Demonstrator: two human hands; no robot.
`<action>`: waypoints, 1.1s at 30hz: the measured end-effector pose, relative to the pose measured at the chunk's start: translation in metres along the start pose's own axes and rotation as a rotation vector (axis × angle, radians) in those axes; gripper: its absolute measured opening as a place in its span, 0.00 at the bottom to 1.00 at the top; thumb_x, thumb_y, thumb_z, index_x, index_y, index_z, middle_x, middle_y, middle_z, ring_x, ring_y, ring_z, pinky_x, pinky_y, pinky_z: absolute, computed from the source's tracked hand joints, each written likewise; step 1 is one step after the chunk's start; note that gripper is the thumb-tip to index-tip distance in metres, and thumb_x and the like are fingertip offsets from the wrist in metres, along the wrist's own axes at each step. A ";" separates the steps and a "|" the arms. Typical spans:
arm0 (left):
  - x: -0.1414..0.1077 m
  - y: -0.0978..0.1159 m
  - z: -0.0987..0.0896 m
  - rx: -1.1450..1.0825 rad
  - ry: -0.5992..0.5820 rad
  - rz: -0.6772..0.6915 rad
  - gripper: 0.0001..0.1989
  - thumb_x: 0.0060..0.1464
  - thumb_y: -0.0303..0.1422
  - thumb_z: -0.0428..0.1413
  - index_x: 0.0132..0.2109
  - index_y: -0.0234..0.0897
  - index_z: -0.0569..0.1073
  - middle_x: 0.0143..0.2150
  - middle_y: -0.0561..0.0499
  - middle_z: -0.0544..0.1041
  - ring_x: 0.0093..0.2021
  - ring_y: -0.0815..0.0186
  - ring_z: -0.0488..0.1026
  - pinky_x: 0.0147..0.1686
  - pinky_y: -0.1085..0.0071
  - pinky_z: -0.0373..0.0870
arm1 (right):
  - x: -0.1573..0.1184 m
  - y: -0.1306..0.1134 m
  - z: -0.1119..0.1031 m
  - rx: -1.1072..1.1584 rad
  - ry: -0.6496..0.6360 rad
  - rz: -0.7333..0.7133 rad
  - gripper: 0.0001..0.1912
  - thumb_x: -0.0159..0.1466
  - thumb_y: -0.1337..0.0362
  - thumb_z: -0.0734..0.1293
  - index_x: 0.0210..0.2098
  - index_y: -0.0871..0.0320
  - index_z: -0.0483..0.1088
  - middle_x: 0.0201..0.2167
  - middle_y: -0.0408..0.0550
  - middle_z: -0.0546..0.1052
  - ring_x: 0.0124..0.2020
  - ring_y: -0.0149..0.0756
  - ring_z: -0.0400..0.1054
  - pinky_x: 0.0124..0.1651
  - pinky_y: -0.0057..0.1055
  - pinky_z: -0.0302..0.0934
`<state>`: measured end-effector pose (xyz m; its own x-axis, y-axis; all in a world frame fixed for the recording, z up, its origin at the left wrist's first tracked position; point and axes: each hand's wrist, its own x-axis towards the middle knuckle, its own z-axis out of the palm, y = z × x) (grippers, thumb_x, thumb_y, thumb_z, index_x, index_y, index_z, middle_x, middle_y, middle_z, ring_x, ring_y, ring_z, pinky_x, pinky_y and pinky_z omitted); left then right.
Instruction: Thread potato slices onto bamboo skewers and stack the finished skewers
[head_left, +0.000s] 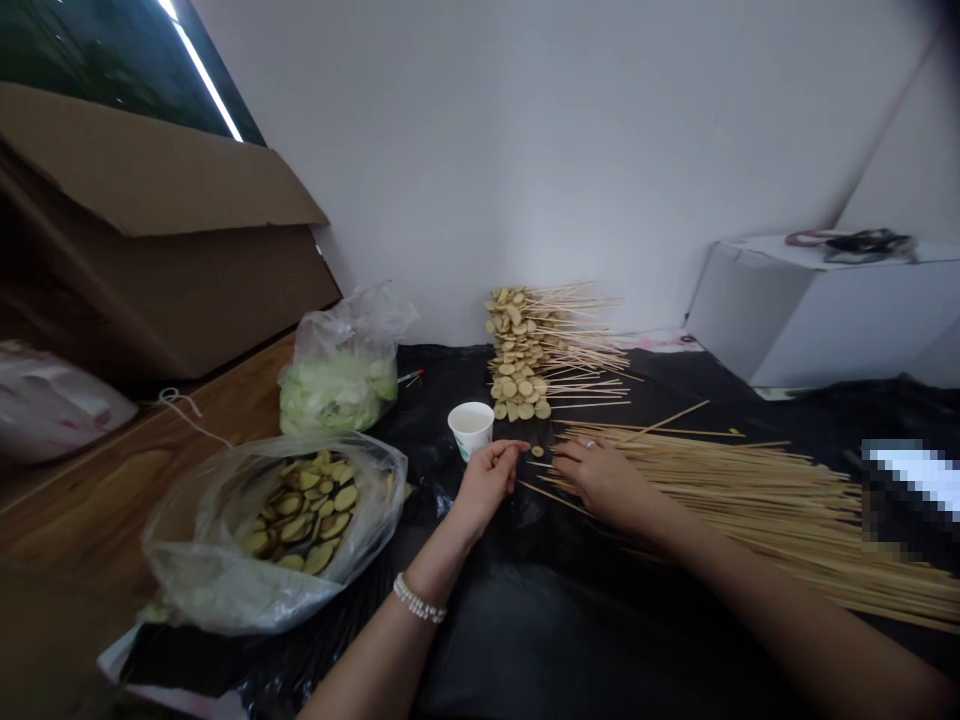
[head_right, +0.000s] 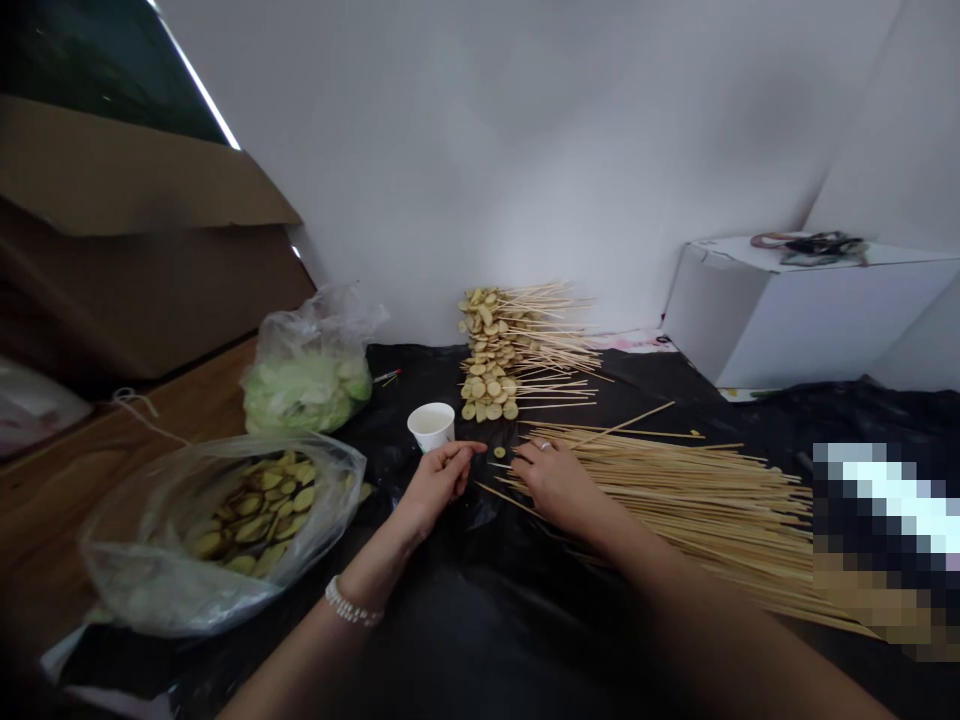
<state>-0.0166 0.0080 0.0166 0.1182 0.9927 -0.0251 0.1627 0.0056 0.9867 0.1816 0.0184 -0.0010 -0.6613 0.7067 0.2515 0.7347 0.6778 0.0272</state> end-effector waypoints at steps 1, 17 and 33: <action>-0.004 0.005 0.000 0.035 -0.037 -0.017 0.21 0.54 0.42 0.50 0.44 0.29 0.74 0.17 0.60 0.59 0.16 0.76 0.54 0.18 0.77 0.48 | 0.000 0.000 0.000 -0.001 -0.005 0.003 0.14 0.64 0.69 0.59 0.46 0.58 0.72 0.48 0.53 0.73 0.50 0.44 0.62 0.51 0.40 0.53; -0.010 0.030 0.000 1.025 0.070 0.211 0.14 0.59 0.36 0.48 0.44 0.41 0.78 0.39 0.47 0.79 0.38 0.63 0.73 0.37 0.70 0.65 | 0.002 0.001 0.002 -0.025 -0.034 -0.002 0.14 0.62 0.71 0.60 0.46 0.59 0.71 0.47 0.54 0.72 0.50 0.43 0.63 0.52 0.40 0.52; 0.027 0.004 0.035 1.375 -0.061 0.214 0.14 0.60 0.24 0.41 0.45 0.30 0.70 0.36 0.32 0.76 0.40 0.51 0.76 0.36 0.60 0.68 | 0.003 0.002 0.008 -0.044 -0.029 -0.002 0.12 0.62 0.70 0.60 0.43 0.60 0.71 0.43 0.53 0.72 0.46 0.43 0.63 0.48 0.39 0.53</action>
<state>0.0218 0.0308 0.0140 0.2987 0.9523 0.0625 0.9534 -0.3007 0.0259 0.1805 0.0235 -0.0076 -0.6663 0.7114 0.2237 0.7390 0.6701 0.0700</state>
